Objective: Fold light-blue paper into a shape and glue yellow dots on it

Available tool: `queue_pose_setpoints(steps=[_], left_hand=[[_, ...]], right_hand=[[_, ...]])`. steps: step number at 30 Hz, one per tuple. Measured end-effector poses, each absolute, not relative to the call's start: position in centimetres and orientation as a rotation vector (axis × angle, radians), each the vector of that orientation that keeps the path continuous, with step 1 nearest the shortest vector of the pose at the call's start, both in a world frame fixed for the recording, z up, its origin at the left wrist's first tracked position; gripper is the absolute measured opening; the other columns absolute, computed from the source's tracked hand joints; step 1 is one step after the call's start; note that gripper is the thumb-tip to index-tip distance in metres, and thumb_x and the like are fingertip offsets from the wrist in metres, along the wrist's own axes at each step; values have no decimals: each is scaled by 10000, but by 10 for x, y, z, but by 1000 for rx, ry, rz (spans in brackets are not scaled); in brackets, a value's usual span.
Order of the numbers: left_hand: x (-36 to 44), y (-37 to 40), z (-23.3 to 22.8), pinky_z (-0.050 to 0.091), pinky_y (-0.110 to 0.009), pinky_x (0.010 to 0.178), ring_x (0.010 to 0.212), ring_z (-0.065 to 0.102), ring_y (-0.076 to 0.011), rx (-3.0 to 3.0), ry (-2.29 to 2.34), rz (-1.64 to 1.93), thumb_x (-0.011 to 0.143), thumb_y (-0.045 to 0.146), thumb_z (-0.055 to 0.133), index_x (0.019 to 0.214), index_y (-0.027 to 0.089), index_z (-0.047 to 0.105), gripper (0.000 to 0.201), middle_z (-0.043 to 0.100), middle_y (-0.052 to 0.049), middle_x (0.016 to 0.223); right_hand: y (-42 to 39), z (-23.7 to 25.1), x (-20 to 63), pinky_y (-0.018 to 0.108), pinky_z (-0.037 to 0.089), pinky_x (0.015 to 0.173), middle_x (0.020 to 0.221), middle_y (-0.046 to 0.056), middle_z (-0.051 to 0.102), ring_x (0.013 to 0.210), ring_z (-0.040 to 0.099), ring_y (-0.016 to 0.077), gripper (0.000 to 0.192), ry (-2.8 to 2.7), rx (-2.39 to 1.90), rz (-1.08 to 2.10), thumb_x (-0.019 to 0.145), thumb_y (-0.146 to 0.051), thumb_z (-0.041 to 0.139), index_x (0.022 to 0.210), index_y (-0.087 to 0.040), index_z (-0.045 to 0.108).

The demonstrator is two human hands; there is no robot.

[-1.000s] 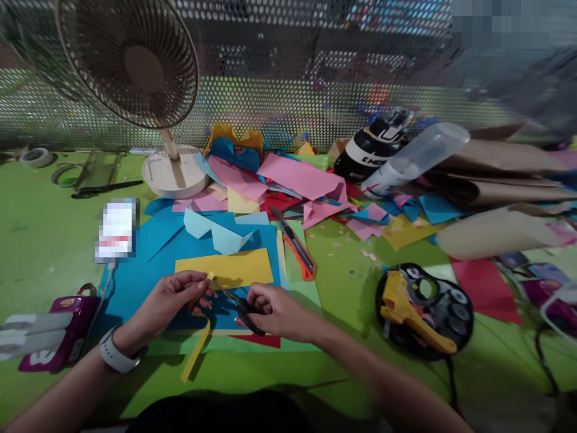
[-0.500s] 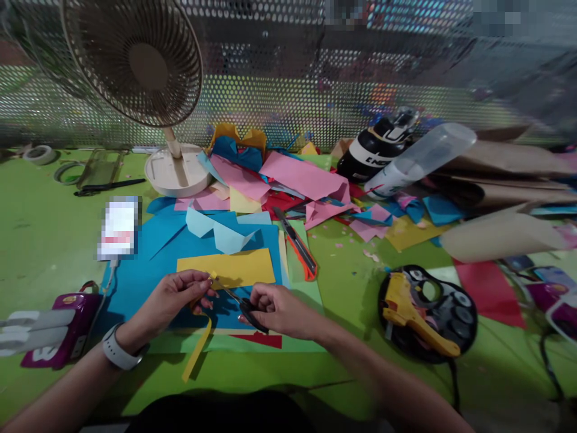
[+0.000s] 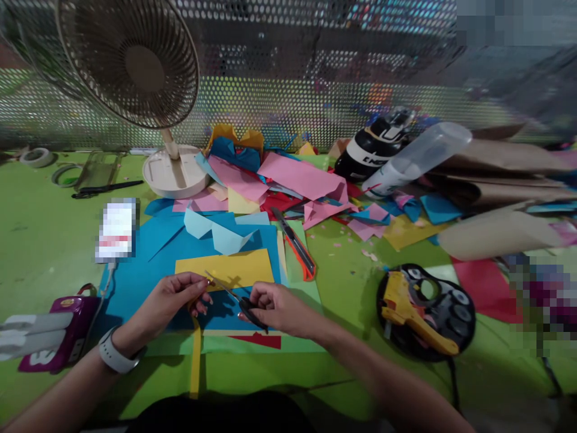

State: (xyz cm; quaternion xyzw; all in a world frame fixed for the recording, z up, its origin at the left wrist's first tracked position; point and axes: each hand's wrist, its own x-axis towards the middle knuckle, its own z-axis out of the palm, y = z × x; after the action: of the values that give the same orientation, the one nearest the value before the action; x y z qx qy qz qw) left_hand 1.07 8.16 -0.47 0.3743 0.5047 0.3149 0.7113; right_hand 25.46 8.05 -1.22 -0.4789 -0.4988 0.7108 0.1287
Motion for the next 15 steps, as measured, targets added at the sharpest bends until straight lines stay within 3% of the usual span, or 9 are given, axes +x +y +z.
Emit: queue_pose_setpoints(steps=[15], left_hand=[[9,81,-4,489,-207,506,551,642,-101,819,1151,656,746,460,743,881,161,647,341,730,-45,779]], right_hand=[[83,-10,254,202,341,466,537,-84,472,498,425,69,518,-1421,-1440,2080,572,-569,829,702,-197,493]])
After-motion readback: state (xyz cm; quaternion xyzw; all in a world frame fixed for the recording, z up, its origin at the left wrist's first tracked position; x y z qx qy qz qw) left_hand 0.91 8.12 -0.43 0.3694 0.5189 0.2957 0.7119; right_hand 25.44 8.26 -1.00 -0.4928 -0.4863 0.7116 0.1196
